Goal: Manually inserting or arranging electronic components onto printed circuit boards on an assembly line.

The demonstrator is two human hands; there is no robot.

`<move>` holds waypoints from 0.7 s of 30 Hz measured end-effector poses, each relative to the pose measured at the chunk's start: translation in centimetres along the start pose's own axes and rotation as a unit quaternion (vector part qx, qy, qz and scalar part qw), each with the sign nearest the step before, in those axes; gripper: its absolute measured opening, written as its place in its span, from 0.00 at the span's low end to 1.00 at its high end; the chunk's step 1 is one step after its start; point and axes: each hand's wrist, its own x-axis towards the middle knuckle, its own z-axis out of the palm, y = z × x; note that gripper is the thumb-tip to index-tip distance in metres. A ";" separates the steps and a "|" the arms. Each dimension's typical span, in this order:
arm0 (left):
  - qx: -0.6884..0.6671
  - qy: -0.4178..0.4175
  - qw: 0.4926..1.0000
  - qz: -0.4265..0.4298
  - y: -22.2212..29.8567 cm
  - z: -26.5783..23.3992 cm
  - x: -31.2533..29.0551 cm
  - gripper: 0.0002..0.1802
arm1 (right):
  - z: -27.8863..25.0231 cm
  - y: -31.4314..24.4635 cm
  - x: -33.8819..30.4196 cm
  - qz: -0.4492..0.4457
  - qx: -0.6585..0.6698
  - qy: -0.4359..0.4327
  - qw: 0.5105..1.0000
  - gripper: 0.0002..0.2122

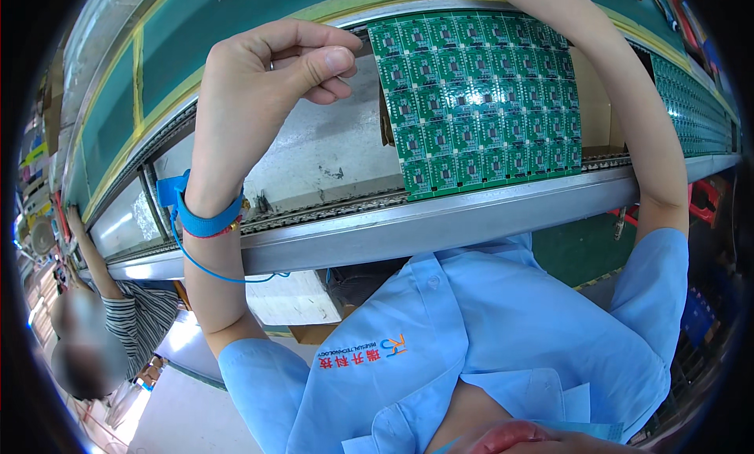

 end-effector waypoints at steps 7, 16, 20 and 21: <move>0.030 -0.003 1.000 0.008 -0.6 0.8 0.0 0.10 | -0.1 -0.8 -1.6 -0.082 -0.007 0.039 0.996 0.04; 0.239 0.007 0.964 0.117 0.2 4.4 -2.0 0.10 | -1.8 -2.9 -4.7 -0.086 0.046 -0.001 0.995 0.05; 0.287 0.028 0.936 0.202 0.3 5.6 -2.1 0.06 | -0.5 -2.9 -6.5 -0.336 0.295 0.240 0.862 0.06; 0.302 0.033 0.930 0.207 0.3 5.6 -2.4 0.06 | -2.9 -4.5 -7.7 -0.193 0.233 0.099 0.948 0.06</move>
